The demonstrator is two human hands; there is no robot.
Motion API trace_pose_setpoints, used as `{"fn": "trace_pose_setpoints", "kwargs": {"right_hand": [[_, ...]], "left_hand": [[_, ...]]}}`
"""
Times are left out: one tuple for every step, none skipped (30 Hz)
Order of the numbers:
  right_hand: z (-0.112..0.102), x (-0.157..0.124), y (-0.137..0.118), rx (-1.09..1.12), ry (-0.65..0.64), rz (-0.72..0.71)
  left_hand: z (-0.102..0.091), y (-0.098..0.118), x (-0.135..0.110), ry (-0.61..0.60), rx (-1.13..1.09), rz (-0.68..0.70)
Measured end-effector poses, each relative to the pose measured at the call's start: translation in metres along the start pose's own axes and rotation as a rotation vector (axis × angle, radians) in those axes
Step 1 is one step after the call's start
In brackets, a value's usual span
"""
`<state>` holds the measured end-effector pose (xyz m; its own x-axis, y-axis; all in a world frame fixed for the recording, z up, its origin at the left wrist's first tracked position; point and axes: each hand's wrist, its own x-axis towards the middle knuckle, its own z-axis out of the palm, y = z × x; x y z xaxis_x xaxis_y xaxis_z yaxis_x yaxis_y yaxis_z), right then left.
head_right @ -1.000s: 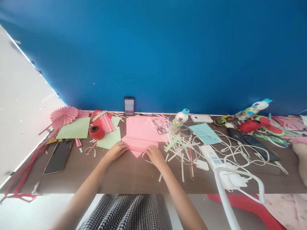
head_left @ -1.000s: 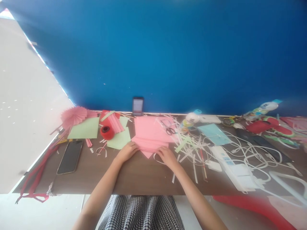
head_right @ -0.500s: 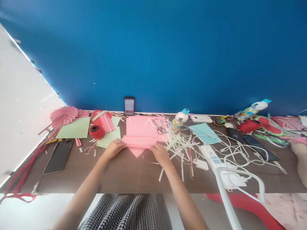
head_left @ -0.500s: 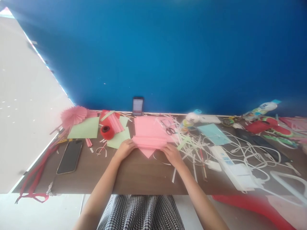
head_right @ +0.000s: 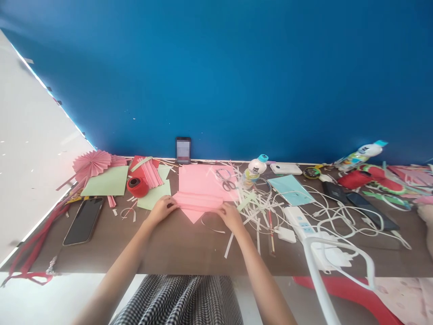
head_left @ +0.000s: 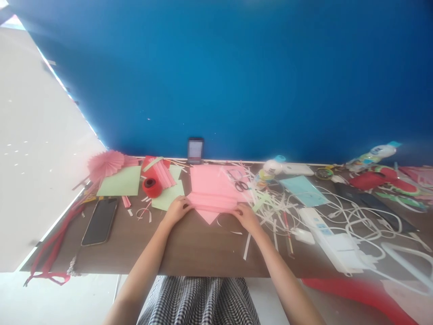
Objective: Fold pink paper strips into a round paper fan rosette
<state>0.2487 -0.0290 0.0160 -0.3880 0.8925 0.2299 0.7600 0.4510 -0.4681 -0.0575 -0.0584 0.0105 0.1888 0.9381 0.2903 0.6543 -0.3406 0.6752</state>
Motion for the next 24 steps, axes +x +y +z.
{"fn": "trace_pose_setpoints", "kwargs": {"right_hand": [[0.000, 0.001, 0.001, -0.001, -0.001, 0.015], [0.001, 0.001, 0.002, 0.004, 0.002, 0.023], [0.002, 0.001, 0.003, 0.015, 0.006, 0.025], [0.002, 0.001, 0.004, 0.031, 0.010, 0.023], [0.003, 0.000, 0.004, 0.051, 0.013, 0.022], [0.004, 0.000, 0.005, 0.072, 0.019, 0.023], [0.004, -0.001, 0.005, 0.091, 0.030, 0.024], [0.004, -0.002, 0.005, 0.108, 0.049, 0.023], [0.004, -0.003, 0.005, 0.122, 0.074, 0.022], [0.004, -0.004, 0.006, 0.135, 0.103, 0.021], [0.004, -0.005, 0.005, 0.147, 0.134, 0.020], [0.003, -0.005, 0.005, 0.160, 0.160, 0.019], [0.002, -0.006, 0.004, 0.176, 0.181, 0.021], [0.002, -0.007, 0.003, 0.196, 0.197, 0.024], [0.001, -0.007, 0.003, 0.218, 0.210, 0.029], [0.001, -0.007, 0.002, 0.244, 0.220, 0.036], [0.000, -0.008, 0.001, 0.276, 0.228, 0.047], [0.000, -0.009, 0.001, 0.315, 0.237, 0.062], [0.001, -0.009, 0.001, 0.362, 0.247, 0.083], [0.001, -0.010, 0.001, 0.413, 0.259, 0.111], [0.002, -0.010, 0.001, 0.464, 0.274, 0.143], [0.002, -0.011, 0.001, 0.512, 0.289, 0.179], [0.003, -0.012, 0.001, 0.550, 0.300, 0.214], [0.002, -0.012, 0.000, 0.578, 0.307, 0.246]], "left_hand": [[0.001, -0.001, 0.000, 0.019, -0.005, -0.021], [0.001, -0.002, 0.000, 0.034, -0.007, -0.033], [0.001, -0.002, 0.001, 0.041, -0.009, -0.036], [0.000, -0.002, 0.001, 0.036, -0.011, -0.029], [0.000, -0.002, 0.000, 0.021, -0.013, -0.018], [-0.001, -0.001, 0.000, 0.003, -0.016, -0.005], [-0.002, -0.001, 0.000, -0.014, -0.022, 0.008], [-0.002, 0.000, 0.000, -0.023, -0.033, 0.016], [-0.003, 0.001, 0.000, -0.021, -0.052, 0.021], [-0.003, 0.003, 0.000, -0.010, -0.081, 0.021], [-0.003, 0.004, -0.001, 0.009, -0.116, 0.014], [-0.003, 0.005, -0.001, 0.032, -0.154, 0.000], [-0.003, 0.006, -0.001, 0.057, -0.195, -0.021], [-0.003, 0.007, -0.001, 0.079, -0.235, -0.043], [-0.003, 0.008, -0.001, 0.096, -0.272, -0.059], [-0.004, 0.009, -0.001, 0.108, -0.302, -0.067], [-0.004, 0.009, -0.001, 0.114, -0.325, -0.065], [-0.005, 0.010, -0.001, 0.116, -0.343, -0.059], [-0.005, 0.010, -0.001, 0.116, -0.356, -0.053], [-0.005, 0.011, 0.000, 0.113, -0.368, -0.052], [-0.004, 0.011, 0.000, 0.109, -0.383, -0.058], [-0.003, 0.011, 0.000, 0.102, -0.400, -0.070], [-0.002, 0.011, 0.000, 0.092, -0.420, -0.086], [-0.001, 0.011, 0.000, 0.080, -0.437, -0.102]]}}
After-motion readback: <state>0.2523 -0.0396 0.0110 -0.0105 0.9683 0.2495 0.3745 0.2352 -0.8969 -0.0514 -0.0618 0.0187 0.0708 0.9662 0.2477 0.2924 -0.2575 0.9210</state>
